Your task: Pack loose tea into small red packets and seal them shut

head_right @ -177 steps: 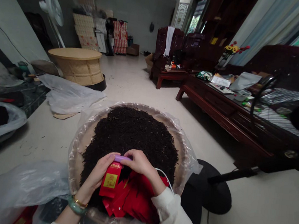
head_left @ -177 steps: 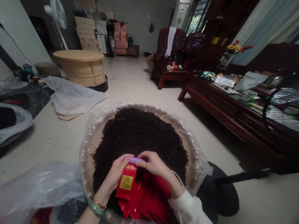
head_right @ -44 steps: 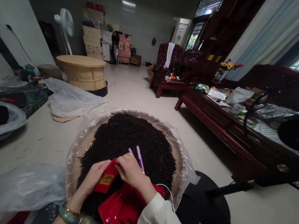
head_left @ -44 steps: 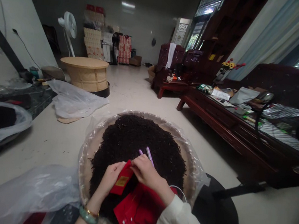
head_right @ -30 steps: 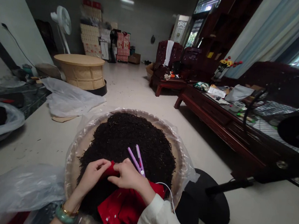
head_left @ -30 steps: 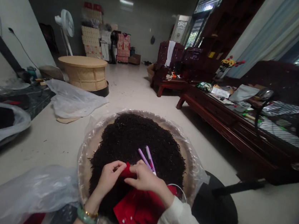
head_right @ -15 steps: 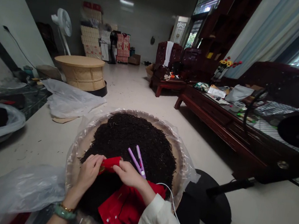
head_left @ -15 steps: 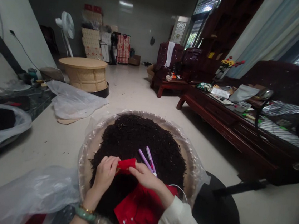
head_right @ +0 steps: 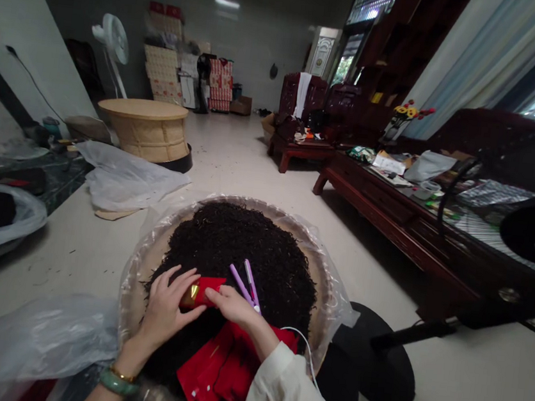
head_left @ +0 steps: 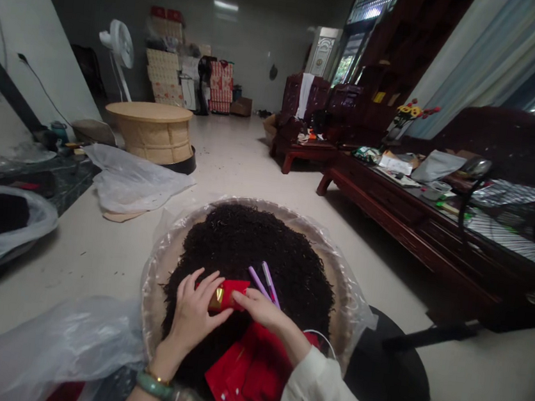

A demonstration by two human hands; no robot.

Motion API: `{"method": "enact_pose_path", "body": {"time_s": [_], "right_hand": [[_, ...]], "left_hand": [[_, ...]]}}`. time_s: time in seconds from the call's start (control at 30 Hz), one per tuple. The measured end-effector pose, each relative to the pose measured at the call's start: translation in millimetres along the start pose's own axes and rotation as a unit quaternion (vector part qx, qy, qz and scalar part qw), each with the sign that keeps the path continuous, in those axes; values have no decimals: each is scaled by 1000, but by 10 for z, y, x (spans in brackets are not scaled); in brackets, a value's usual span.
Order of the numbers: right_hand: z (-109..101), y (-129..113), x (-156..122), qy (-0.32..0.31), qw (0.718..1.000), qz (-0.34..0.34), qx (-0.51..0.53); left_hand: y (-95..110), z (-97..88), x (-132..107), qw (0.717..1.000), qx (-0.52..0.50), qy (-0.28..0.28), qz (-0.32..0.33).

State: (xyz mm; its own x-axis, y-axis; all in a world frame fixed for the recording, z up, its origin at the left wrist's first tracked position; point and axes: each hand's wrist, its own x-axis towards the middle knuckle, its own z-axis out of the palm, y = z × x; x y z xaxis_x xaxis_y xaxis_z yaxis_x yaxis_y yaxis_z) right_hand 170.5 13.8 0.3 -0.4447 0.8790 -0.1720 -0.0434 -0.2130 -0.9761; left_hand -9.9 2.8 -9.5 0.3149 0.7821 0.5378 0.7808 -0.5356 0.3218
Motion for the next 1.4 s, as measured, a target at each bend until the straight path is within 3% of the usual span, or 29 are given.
{"method": "enact_pose_path", "body": {"time_s": [0.13, 0.4, 0.63, 0.8, 1.0, 1.13, 1.2, 1.27, 1.4], "right_hand": [[1, 53, 15, 4, 1000, 8, 30], [64, 42, -7, -9, 992, 14, 127], [64, 151, 1, 12, 999, 41, 33], [101, 132, 67, 7, 998, 45, 50], [89, -35, 101, -66, 993, 21, 100], [-125, -139, 23, 4, 998, -8, 70], [-206, -120, -44, 58, 996, -61, -34], [-221, -31, -112, 64, 968, -109, -218], [-93, 243, -161, -14, 832, -135, -537]], "left_hand": [[-18, 26, -35, 998, 20, -47, 41], [-35, 67, -125, 998, 19, -19, 51], [52, 9, -82, 996, 48, -42, 65], [57, 32, -94, 997, 51, -59, 9], [-105, 181, -170, 996, -53, -25, -61], [-267, 237, -201, 986, -102, 34, -127], [-325, 243, -201, 980, -112, 57, -153], [-357, 243, -192, 975, -123, 72, -173], [-362, 240, -167, 967, -140, 85, -196]]}}
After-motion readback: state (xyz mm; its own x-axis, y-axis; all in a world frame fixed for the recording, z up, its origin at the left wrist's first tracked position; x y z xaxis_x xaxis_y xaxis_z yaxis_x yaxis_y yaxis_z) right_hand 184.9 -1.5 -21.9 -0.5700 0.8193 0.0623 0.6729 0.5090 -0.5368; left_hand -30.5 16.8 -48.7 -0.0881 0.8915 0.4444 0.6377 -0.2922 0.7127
